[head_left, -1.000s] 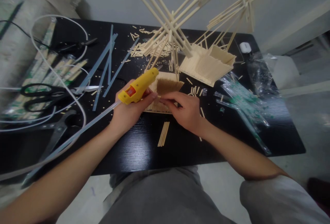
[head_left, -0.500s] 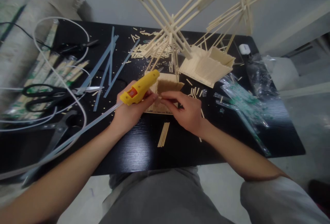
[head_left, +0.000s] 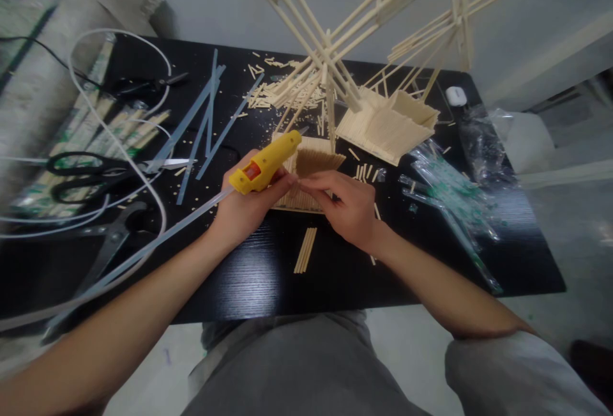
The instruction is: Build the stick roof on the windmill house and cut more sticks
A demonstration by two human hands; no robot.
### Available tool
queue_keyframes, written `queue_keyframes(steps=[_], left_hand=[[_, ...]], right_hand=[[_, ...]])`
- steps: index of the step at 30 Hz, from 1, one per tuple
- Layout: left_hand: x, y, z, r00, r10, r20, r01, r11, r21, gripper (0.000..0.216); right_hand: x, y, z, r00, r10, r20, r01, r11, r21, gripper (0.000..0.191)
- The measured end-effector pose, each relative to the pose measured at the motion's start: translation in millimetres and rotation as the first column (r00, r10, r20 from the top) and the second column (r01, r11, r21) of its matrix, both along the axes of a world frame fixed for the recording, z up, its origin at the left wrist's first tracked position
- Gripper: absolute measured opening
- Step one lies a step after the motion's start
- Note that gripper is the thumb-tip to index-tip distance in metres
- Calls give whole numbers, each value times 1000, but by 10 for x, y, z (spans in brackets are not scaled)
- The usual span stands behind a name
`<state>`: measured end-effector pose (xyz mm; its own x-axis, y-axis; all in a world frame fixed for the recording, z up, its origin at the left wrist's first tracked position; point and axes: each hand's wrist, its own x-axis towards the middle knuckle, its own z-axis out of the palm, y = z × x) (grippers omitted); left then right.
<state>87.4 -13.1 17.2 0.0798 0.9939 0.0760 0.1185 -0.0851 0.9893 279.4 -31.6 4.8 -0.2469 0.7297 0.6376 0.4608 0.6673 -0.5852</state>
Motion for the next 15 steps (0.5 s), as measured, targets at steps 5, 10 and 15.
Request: queue_keyframes(steps=[5, 10, 15], left_hand=[[-5, 4, -18, 1000, 14, 11, -14, 1000, -17, 22], [-6, -1, -35, 1000, 15, 27, -14, 999, -33, 25], [2, -1, -26, 1000, 17, 25, -16, 999, -30, 26]], right_hand=[[-11, -26, 30, 996, -90, 10, 91, 989, -118, 14], [-31, -25, 33, 997, -76, -30, 69, 977, -202, 20], [-58, -24, 32, 996, -73, -56, 61, 979, -195, 21]])
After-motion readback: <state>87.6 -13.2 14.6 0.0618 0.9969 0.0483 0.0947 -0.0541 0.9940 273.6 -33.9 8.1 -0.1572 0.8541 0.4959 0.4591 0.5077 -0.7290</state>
